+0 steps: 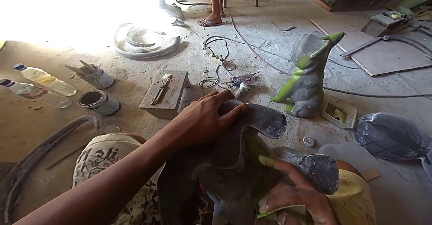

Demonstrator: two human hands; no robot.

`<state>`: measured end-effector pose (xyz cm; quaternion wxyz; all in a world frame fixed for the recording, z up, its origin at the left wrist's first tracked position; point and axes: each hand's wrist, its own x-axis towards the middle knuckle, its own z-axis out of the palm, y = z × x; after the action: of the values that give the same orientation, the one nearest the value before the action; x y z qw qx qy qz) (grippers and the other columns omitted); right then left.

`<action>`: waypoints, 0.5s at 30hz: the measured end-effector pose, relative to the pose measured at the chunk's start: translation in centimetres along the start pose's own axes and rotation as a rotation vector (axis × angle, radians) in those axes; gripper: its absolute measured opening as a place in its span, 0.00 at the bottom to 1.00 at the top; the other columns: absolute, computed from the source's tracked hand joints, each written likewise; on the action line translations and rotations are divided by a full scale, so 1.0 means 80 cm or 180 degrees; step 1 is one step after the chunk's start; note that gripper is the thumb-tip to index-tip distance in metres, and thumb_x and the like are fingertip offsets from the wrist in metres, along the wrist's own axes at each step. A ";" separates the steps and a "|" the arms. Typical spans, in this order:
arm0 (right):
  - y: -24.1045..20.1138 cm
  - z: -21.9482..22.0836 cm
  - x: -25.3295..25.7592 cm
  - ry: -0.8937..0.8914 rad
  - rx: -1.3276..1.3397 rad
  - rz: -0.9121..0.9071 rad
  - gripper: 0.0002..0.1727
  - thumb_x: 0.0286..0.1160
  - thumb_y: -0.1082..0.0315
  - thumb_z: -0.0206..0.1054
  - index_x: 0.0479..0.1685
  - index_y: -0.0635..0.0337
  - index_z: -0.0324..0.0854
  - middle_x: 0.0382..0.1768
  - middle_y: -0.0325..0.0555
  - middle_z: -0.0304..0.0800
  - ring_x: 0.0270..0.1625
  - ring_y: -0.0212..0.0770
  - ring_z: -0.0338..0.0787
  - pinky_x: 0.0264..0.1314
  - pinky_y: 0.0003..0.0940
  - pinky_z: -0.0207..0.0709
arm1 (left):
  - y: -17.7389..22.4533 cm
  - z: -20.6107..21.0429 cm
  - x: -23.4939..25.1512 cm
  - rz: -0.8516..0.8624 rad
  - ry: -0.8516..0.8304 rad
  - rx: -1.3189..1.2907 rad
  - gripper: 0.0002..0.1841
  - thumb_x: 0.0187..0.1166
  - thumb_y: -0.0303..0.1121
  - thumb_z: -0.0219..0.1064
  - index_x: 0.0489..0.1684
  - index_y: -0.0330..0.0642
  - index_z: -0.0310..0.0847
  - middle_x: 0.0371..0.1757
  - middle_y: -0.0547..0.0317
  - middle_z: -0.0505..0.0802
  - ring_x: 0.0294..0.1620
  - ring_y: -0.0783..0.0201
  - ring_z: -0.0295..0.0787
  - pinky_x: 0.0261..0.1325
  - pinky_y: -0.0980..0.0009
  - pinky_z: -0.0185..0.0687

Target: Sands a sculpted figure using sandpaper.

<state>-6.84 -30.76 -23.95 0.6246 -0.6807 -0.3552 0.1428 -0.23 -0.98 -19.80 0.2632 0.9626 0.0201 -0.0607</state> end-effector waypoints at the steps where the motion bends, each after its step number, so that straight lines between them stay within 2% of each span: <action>1: -0.004 -0.003 -0.007 0.0030 -0.0001 0.0021 0.12 0.80 0.66 0.62 0.44 0.56 0.93 0.74 0.63 0.77 0.58 0.40 0.90 0.61 0.36 0.88 | -0.002 0.000 0.002 0.0031 -0.0004 -0.0012 0.34 0.75 0.80 0.43 0.62 0.74 0.80 0.53 0.70 0.88 0.51 0.64 0.89 0.44 0.47 0.85; 4: -0.014 -0.016 -0.028 0.0193 -0.0001 -0.0006 0.12 0.80 0.66 0.62 0.47 0.59 0.92 0.54 0.56 0.87 0.54 0.42 0.88 0.56 0.36 0.86 | -0.009 0.000 0.007 0.0039 -0.0040 0.0008 0.35 0.72 0.83 0.41 0.63 0.78 0.79 0.54 0.73 0.88 0.52 0.67 0.89 0.47 0.49 0.86; 6: -0.019 -0.027 -0.041 0.0334 -0.0128 0.0010 0.13 0.80 0.65 0.62 0.50 0.59 0.91 0.46 0.49 0.88 0.53 0.38 0.87 0.55 0.33 0.83 | -0.009 0.000 0.006 0.0018 -0.0051 0.0017 0.36 0.72 0.83 0.41 0.64 0.77 0.79 0.53 0.73 0.88 0.52 0.66 0.89 0.47 0.48 0.86; 10: -0.024 -0.038 -0.060 0.0612 -0.0518 0.0216 0.15 0.84 0.65 0.61 0.56 0.62 0.90 0.48 0.45 0.89 0.53 0.31 0.86 0.56 0.26 0.82 | -0.003 -0.004 -0.002 -0.0096 -0.0089 -0.0015 0.35 0.74 0.81 0.41 0.64 0.75 0.79 0.53 0.70 0.87 0.53 0.65 0.88 0.49 0.48 0.85; 12: -0.019 -0.035 -0.063 0.0754 -0.0793 0.0339 0.15 0.84 0.67 0.61 0.58 0.62 0.90 0.49 0.47 0.89 0.54 0.32 0.87 0.56 0.26 0.83 | 0.001 -0.006 -0.009 -0.0116 -0.0057 -0.0005 0.33 0.77 0.79 0.43 0.63 0.73 0.79 0.53 0.70 0.88 0.52 0.65 0.89 0.47 0.48 0.86; 15: -0.007 -0.022 -0.060 0.0941 -0.1302 0.0544 0.16 0.80 0.71 0.63 0.60 0.61 0.90 0.50 0.48 0.90 0.51 0.32 0.89 0.52 0.27 0.86 | -0.002 -0.004 -0.017 -0.0113 -0.0004 0.0115 0.33 0.75 0.80 0.41 0.62 0.75 0.78 0.52 0.72 0.87 0.51 0.67 0.89 0.46 0.51 0.86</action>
<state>-9.32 -35.27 -24.27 0.5049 -0.8337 -0.2228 0.0193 -1.55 -0.69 -19.41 0.2446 0.9667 0.0359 -0.0663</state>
